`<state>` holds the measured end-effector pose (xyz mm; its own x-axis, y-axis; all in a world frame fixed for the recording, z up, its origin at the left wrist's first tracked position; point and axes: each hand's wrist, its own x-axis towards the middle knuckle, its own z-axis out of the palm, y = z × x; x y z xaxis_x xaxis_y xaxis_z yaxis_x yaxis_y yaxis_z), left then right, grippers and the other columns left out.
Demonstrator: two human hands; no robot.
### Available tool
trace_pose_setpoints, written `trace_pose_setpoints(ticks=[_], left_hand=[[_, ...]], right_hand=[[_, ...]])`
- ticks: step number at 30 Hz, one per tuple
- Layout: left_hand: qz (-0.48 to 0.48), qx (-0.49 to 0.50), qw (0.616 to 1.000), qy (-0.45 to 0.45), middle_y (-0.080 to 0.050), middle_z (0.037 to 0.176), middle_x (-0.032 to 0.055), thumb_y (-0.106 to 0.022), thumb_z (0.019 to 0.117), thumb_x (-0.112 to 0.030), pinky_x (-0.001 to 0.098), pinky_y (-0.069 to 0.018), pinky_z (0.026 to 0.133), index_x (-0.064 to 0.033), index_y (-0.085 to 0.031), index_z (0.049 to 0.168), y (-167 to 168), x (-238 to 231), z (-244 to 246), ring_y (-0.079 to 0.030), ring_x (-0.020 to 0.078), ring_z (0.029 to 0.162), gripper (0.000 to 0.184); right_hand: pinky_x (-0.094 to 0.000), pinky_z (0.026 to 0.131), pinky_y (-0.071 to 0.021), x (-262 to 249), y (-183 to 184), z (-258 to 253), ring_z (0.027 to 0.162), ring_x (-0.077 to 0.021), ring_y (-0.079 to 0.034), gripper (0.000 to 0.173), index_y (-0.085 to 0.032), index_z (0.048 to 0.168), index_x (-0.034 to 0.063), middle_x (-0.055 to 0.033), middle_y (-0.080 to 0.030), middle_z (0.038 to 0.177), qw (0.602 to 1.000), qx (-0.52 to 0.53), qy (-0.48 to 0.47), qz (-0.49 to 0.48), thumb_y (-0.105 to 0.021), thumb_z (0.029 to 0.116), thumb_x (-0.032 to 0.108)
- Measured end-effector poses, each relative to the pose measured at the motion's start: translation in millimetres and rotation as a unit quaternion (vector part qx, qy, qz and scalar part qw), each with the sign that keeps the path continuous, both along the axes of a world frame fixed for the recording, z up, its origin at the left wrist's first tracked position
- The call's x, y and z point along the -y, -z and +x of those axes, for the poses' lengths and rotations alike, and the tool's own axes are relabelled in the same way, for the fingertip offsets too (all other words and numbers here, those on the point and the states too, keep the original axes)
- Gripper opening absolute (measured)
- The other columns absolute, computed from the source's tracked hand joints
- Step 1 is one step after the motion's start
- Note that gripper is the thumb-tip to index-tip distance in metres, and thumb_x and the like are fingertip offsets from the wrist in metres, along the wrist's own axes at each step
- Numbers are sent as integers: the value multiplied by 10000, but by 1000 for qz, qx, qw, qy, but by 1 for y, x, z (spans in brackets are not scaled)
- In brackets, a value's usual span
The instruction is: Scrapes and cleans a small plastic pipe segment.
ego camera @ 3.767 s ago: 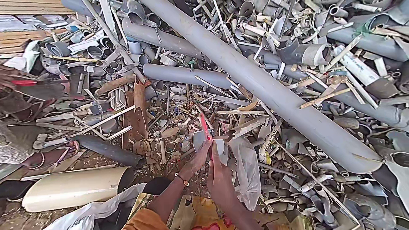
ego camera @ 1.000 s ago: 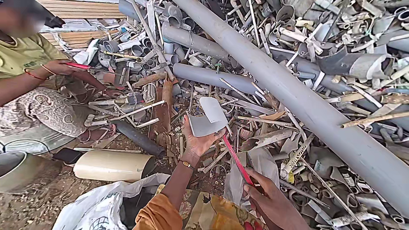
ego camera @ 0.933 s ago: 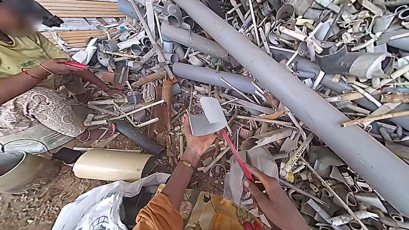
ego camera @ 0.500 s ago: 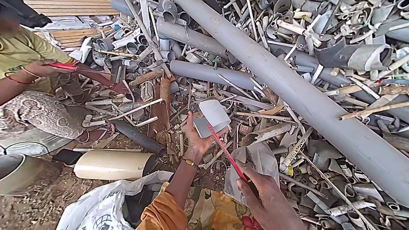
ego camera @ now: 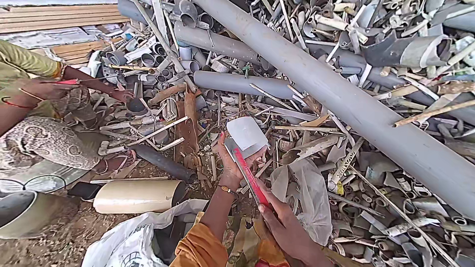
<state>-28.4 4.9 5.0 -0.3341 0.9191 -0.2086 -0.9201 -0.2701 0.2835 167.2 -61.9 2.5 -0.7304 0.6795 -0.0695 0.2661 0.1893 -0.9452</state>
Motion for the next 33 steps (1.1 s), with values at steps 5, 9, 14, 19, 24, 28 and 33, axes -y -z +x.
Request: trace_pose_setpoints(ticks=[5,9,14,19,24,28,33], left_hand=[[-31,-39,999,11,-635,1213,211,-287,974,-699,645,-541,835,-130,-527,1303,-5,-2,7,-642,418,1094,700],[-37,-53,997,41,-605,1291,234,-275,978,-696,694,-516,870,-139,-495,1373,-1,1,11,-610,467,1161,717],[-36,-72,996,38,-609,1278,228,-247,996,-669,687,-508,880,-113,-509,1356,-1,3,13,-606,444,1164,711],[-32,-40,998,28,-634,1227,198,-281,998,-655,625,-542,857,-123,-524,1317,1,2,14,-637,391,1122,666],[-49,-83,994,59,-654,1180,196,-243,1031,-598,606,-558,838,-99,-532,1294,1,-3,32,-658,375,1081,633],[-59,-67,994,64,-648,1218,205,-256,1028,-605,615,-560,854,-106,-529,1322,-1,-4,37,-654,392,1109,640],[-33,-85,994,52,-674,1165,177,-201,1041,-584,574,-583,807,-124,-548,1314,-1,-7,41,-680,354,1055,638]], right_hand=[[-478,536,-559,-4,17,10,543,-340,-664,602,-457,1545,34,-166,-673,683,912,181,125,346,-529,947,42],[-406,535,-542,7,24,7,504,-244,-593,558,-446,1548,26,-99,-632,644,941,82,82,319,-482,995,93],[-520,604,-563,-2,25,10,623,-372,-681,601,-404,1585,82,-183,-701,755,933,173,104,297,-498,992,56],[-532,621,-557,-14,27,7,635,-379,-679,582,-414,1578,75,-186,-693,739,936,174,108,286,-488,1001,77],[-490,617,-566,-2,23,-6,617,-341,-679,538,-486,1513,-1,-169,-696,736,937,121,139,297,-505,979,65],[-413,510,-543,1,29,-9,502,-256,-620,612,-484,1514,-6,-102,-654,646,921,99,142,348,-522,908,63],[-454,566,-548,0,19,-5,565,-301,-645,653,-419,1573,65,-128,-671,694,927,159,129,315,-523,929,53]])
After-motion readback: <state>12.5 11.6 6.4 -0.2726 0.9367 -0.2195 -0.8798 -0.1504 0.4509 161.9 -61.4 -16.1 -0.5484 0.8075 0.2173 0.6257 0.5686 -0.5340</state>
